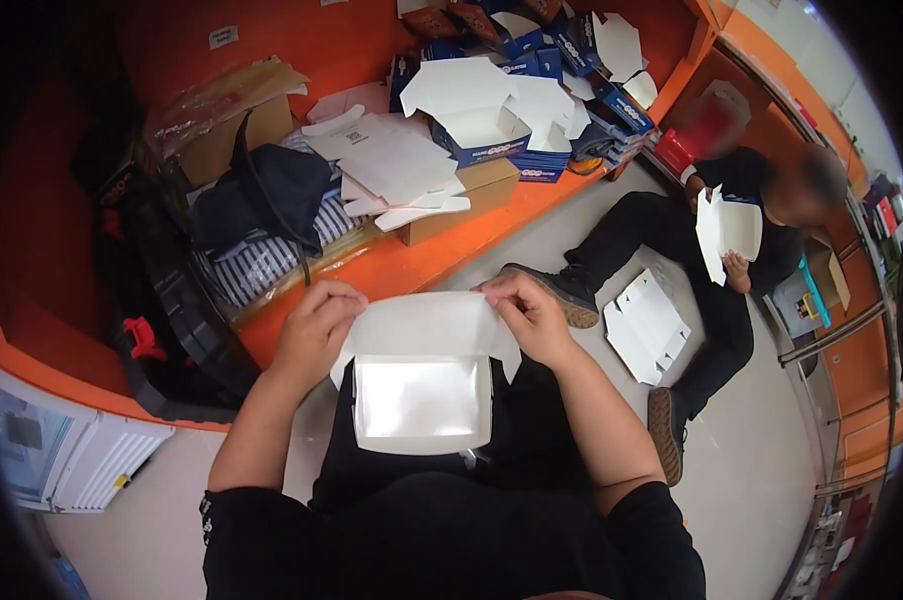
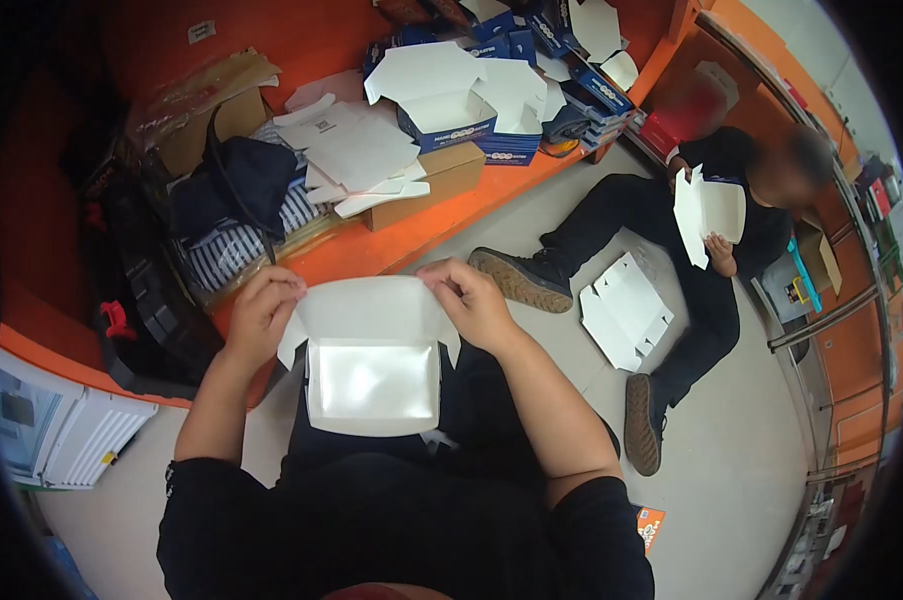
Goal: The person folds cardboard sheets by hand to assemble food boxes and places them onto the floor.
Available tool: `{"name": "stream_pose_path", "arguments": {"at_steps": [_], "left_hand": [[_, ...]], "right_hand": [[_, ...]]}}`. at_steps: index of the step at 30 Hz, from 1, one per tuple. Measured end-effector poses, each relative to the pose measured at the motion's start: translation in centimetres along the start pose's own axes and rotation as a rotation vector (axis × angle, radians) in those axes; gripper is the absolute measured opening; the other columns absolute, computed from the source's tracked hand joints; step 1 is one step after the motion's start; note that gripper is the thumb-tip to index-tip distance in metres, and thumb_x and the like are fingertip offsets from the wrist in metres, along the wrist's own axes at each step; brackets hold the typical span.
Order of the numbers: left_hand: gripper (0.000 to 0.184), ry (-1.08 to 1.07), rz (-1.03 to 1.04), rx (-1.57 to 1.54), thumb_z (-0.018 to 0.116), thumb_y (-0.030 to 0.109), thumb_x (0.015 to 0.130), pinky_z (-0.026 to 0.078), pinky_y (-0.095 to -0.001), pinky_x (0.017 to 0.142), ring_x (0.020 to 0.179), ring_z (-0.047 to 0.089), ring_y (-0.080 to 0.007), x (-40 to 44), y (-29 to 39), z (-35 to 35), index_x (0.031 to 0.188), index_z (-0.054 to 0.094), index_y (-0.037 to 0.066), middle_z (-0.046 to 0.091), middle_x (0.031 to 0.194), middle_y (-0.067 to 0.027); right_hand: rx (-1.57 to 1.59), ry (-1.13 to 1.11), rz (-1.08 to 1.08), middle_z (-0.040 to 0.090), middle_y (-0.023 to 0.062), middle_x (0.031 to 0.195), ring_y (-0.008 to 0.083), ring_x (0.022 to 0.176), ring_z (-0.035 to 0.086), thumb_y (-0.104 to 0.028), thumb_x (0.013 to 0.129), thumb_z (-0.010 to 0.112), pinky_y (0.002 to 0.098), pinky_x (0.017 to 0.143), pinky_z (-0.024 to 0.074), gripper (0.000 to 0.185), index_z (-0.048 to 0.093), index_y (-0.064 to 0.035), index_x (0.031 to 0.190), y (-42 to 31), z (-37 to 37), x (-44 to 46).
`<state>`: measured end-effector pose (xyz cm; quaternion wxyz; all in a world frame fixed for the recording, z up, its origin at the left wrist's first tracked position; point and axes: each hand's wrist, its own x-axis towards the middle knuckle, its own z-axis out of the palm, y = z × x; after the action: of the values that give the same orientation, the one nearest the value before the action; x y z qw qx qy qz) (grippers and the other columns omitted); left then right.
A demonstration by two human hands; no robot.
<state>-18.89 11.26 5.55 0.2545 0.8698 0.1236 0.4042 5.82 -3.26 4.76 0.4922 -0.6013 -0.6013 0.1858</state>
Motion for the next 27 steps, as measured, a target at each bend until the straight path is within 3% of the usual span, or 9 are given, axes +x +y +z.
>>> {"name": "stream_pose_path", "arguments": {"at_steps": [2, 5, 9, 10, 16, 19, 21, 23, 27], "left_hand": [[0.007, 0.000, 0.059, 0.021, 0.058, -0.005, 0.075, 0.048, -0.0287, 0.065, 0.074, 0.058, -0.0224, -0.3, -0.3, 0.1, 0.079, 0.057, 0.000, 0.056, 0.087, -0.0087], [0.005, -0.042, 0.146, 0.135, 0.060, -0.002, 0.075, 0.047, -0.0286, 0.060, 0.070, 0.057, -0.0210, -0.5, 0.2, 0.0, 0.077, 0.057, 0.001, 0.057, 0.086, -0.0079], [0.006, -0.057, 0.182, 0.178, 0.062, 0.001, 0.075, 0.044, -0.0270, 0.053, 0.067, 0.055, -0.0195, -1.0, 1.2, 0.1, 0.074, 0.056, 0.002, 0.058, 0.087, -0.0076], [0.008, -0.048, 0.224, 0.185, 0.062, 0.001, 0.074, 0.043, -0.0273, 0.052, 0.067, 0.055, -0.0196, -1.1, 1.3, 0.2, 0.072, 0.055, 0.002, 0.059, 0.087, -0.0075], [0.010, -0.022, 0.344, 0.222, 0.063, -0.001, 0.071, 0.046, -0.0297, 0.054, 0.069, 0.057, -0.0224, -1.4, 1.2, 1.0, 0.072, 0.054, 0.003, 0.059, 0.087, -0.0087], [0.008, -0.022, 0.205, 0.175, 0.062, 0.000, 0.072, 0.047, -0.0315, 0.059, 0.072, 0.059, -0.0260, -1.7, 1.6, 1.0, 0.076, 0.056, 0.002, 0.060, 0.089, -0.0102], [0.007, -0.034, 0.079, 0.080, 0.061, 0.002, 0.073, 0.047, -0.0327, 0.061, 0.073, 0.059, -0.0284, -0.6, 2.4, 0.9, 0.080, 0.058, 0.002, 0.060, 0.089, -0.0113], [0.010, -0.107, -0.037, -0.083, 0.060, 0.003, 0.075, 0.047, -0.0335, 0.064, 0.074, 0.060, -0.0301, 0.7, 4.7, 0.7, 0.085, 0.061, 0.002, 0.061, 0.088, -0.0123], [0.013, -0.374, -0.154, 0.013, 0.060, 0.007, 0.076, 0.047, -0.0332, 0.064, 0.072, 0.060, -0.0289, 1.3, 4.9, 0.8, 0.088, 0.063, 0.002, 0.062, 0.081, -0.0130]], "right_hand": [[-0.030, -0.025, -0.227, 0.061, 0.0104, 0.099, 0.0169, 0.087, 0.059, 0.007, 0.082, 0.049, 0.0254, 0.075, 0.0454, 0.010, 0.055, -0.0004, 0.086, 0.3, -0.2, 0.2], [-0.081, -0.005, -0.283, 0.063, 0.0091, 0.097, 0.0176, 0.078, 0.059, 0.007, 0.078, 0.053, 0.0253, 0.065, 0.0448, 0.013, 0.055, -0.0029, 0.085, 0.0, -0.4, 0.1], [0.103, -0.202, 0.024, 0.061, 0.0110, 0.099, 0.0194, 0.085, 0.058, -0.010, 0.086, 0.052, 0.0287, 0.075, 0.0445, 0.009, 0.056, -0.0033, 0.091, -3.1, -1.5, 0.1], [0.120, -0.317, 0.224, 0.061, 0.0105, 0.098, 0.0174, 0.093, 0.056, -0.023, 0.091, 0.048, 0.0292, 0.081, 0.0424, 0.024, 0.059, -0.0022, 0.096, -3.9, -1.7, 0.3], [-0.044, -0.530, 0.218, 0.061, 0.0089, 0.090, 0.0163, 0.085, 0.057, -0.027, 0.090, 0.051, 0.0259, 0.077, 0.0433, 0.029, 0.059, -0.0026, 0.103, -3.7, -2.7, 0.6], [-0.174, -0.425, 0.288, 0.062, 0.0091, 0.083, 0.0165, 0.078, 0.058, -0.027, 0.088, 0.054, 0.0279, 0.072, 0.0448, 0.026, 0.061, -0.0037, 0.099, -4.9, -2.0, 0.4], [-0.136, -0.254, 0.162, 0.062, 0.0115, 0.077, 0.0204, 0.069, 0.059, -0.022, 0.085, 0.058, 0.0314, 0.066, 0.0460, 0.019, 0.062, -0.0046, 0.093, -3.7, -0.9, -0.4], [-0.209, -0.246, 0.124, 0.062, 0.0133, 0.078, 0.0263, 0.069, 0.060, -0.020, 0.083, 0.059, 0.0327, 0.066, 0.0466, 0.017, 0.062, -0.0044, 0.091, -2.8, -0.4, -0.8], [-0.248, -0.286, 0.066, 0.062, 0.0136, 0.074, 0.0306, 0.070, 0.059, -0.023, 0.083, 0.058, 0.0365, 0.063, 0.0464, 0.017, 0.063, -0.0073, 0.088, -2.8, -0.5, -1.5]]}}
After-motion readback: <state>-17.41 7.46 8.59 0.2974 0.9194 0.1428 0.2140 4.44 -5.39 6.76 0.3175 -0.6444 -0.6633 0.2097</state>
